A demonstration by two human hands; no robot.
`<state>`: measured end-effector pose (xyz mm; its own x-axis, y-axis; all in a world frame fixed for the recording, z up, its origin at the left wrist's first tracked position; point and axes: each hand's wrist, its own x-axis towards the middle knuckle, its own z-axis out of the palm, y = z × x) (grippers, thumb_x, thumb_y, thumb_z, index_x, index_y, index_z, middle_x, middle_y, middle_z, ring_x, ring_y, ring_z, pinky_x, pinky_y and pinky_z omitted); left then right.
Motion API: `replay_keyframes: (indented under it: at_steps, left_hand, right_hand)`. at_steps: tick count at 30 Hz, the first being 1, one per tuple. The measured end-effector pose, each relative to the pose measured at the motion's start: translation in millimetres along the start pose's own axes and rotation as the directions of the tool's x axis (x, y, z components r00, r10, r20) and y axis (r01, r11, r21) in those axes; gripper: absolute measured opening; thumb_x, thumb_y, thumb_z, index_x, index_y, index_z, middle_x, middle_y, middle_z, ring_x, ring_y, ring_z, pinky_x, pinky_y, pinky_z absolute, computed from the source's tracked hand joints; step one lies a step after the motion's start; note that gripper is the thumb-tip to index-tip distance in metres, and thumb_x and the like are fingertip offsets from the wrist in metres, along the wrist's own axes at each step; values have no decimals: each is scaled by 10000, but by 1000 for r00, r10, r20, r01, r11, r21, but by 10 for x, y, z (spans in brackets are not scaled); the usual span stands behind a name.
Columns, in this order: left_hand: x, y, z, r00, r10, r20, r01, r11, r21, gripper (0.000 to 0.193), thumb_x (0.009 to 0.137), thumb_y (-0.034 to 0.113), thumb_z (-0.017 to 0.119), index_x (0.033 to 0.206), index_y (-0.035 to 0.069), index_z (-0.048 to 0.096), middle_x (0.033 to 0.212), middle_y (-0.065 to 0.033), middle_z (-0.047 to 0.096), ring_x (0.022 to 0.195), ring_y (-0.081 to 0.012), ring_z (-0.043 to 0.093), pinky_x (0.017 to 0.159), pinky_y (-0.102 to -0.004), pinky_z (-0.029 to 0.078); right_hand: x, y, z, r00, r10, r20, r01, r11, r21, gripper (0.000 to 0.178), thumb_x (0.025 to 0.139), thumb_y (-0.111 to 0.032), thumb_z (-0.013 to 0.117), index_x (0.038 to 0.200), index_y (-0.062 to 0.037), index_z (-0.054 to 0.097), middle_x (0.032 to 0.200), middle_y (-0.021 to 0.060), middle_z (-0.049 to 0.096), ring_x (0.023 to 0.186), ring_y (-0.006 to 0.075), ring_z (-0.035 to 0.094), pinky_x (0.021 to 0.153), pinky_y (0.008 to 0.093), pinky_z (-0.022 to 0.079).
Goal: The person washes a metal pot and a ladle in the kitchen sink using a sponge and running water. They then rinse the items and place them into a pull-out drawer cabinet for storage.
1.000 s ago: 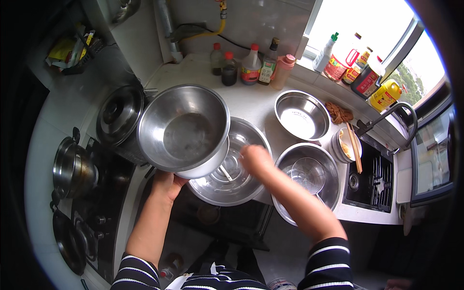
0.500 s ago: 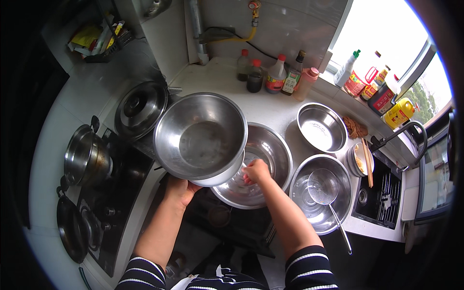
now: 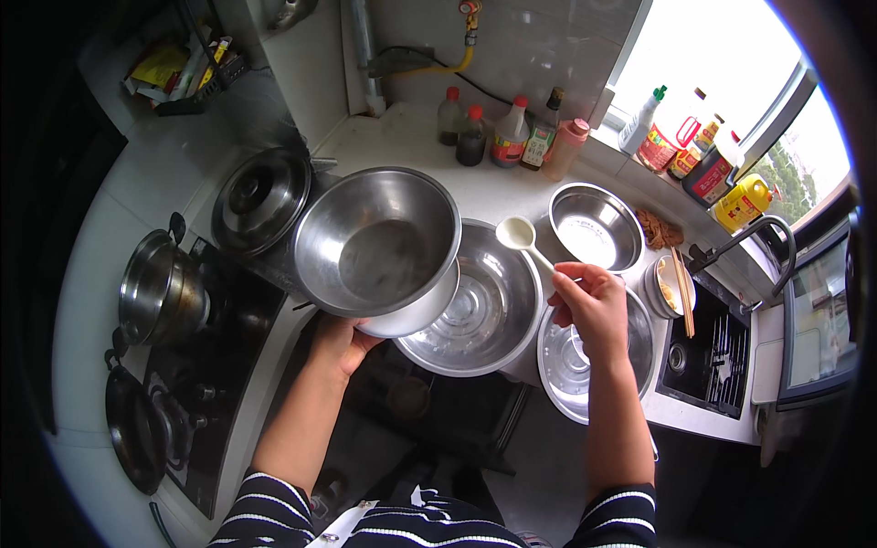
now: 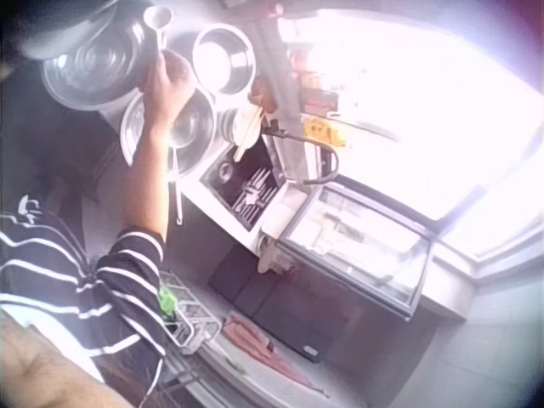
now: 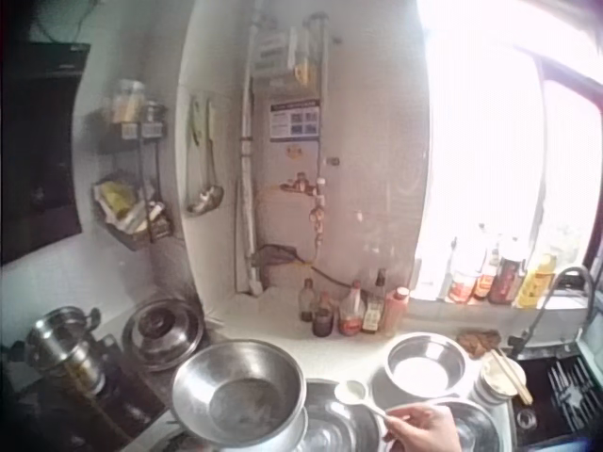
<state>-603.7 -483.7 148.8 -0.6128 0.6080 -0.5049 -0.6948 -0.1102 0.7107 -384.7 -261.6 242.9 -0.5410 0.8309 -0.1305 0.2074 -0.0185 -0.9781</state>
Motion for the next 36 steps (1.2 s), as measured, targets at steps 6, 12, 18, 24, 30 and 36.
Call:
replay_keyframes:
  at_steps: [6,12,18,24,30,36]
  left_hand:
    - [-7,-17,112,1000,16,5,-16,999,49,397,730,44,618,1111,27,510,1056,-104,563,928,-229,609,789,-382,570]
    - [-61,-96,162,1000,8,22,-8,1000,25,401,730,37,629,1114,30,514,1064,-104,566,942,-229,607,777,-383,573]
    - [-80,-174,166,999,29,28,-30,999,22,453,709,66,665,1133,37,511,1075,-109,570,953,-241,607,765,-393,576]
    - [-72,-164,65,999,18,27,-18,1000,-23,518,656,-18,605,1159,25,490,1104,-132,555,984,-295,596,789,-433,573]
    - [-188,-21,-52,997,17,-72,-16,1000,15,485,674,-24,588,1146,44,503,1125,-116,540,1037,-291,566,809,-446,558]
    - [-234,70,-235,996,47,-75,-45,998,32,486,653,20,640,1122,57,516,1079,-91,548,976,-255,585,747,-390,582]
  right_hand:
    - [-131,-61,11,910,247,334,-214,968,-133,194,806,-116,657,916,44,667,616,83,626,428,107,548,406,215,453]
    - [-10,6,453,860,318,399,-241,943,-232,203,834,-145,649,937,29,662,684,81,655,499,113,587,456,229,477]
    - [-66,316,673,868,293,400,-274,956,-105,230,850,-171,645,978,13,594,737,81,647,522,118,596,448,226,468]
    - [-573,607,403,978,-207,31,202,893,-402,432,793,-347,693,1007,-3,543,773,128,649,673,267,639,624,346,500]
    - [-1357,1212,-911,944,-126,-304,-107,756,-646,263,790,-229,706,711,4,614,588,77,592,511,132,570,468,282,428]
    - [-1792,1890,-1442,637,746,-196,-591,635,497,496,866,-429,594,1109,-7,495,810,115,623,573,181,623,446,297,519]
